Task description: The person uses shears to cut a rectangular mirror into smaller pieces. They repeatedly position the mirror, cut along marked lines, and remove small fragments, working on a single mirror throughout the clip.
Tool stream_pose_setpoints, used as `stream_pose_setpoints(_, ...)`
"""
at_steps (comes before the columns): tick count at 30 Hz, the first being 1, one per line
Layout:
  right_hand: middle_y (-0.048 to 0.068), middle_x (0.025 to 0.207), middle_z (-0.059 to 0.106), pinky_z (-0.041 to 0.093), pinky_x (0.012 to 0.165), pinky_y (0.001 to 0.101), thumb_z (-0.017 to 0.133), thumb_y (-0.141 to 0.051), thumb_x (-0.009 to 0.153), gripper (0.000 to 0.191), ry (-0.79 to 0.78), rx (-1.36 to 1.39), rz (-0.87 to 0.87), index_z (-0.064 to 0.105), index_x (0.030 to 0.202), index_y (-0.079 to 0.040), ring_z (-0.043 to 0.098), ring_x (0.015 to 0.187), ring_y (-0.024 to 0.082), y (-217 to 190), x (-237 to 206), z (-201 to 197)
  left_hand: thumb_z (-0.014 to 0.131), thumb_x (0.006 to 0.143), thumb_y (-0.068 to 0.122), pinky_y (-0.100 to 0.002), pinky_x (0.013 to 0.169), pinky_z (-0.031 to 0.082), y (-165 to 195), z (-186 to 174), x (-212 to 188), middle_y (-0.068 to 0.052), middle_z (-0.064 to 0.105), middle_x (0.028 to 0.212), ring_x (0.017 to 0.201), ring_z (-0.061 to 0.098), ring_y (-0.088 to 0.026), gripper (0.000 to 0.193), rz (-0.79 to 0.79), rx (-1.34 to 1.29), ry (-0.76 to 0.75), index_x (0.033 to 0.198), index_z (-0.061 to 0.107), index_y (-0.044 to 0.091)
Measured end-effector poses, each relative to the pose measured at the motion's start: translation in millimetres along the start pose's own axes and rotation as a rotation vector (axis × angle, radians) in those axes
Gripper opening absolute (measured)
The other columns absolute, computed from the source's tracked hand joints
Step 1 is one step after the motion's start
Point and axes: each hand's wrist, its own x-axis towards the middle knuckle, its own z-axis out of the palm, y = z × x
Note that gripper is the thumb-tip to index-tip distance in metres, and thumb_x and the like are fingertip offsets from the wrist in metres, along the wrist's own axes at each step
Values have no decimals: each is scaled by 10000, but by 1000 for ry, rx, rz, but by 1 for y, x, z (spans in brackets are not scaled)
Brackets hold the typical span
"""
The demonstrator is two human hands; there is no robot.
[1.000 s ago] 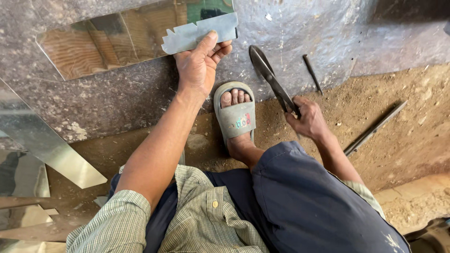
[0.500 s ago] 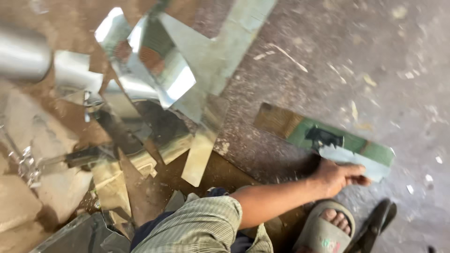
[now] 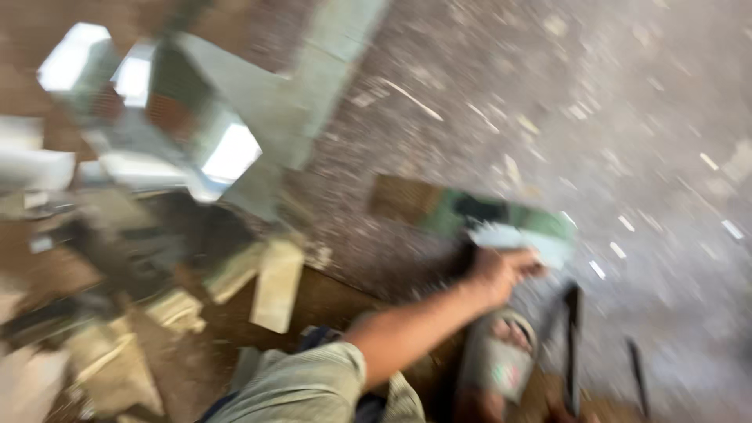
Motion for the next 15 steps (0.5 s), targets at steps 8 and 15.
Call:
stream_pose_setpoints(8,98,948,757,600,716,341,569,-314,972,347,-8,247,19,697,1136,-35,745,829,221,-14,-64,0,676,949,22,-455,818,642,-32,14,-1,-177,724,1017,907,732,-312,166,-76,-12,-48,1096,654,-52)
stream_pose_setpoints(15,138,952,730,627,745,362,488,-290,1049,355,87,114,-188,657,1094,18,728,883,211,-81,-74,35,712,926,30,-467,860,649,-31,47,-3,-164,724,1037,934,738,-306,216,-99,-83,-60,1123,645,-29)
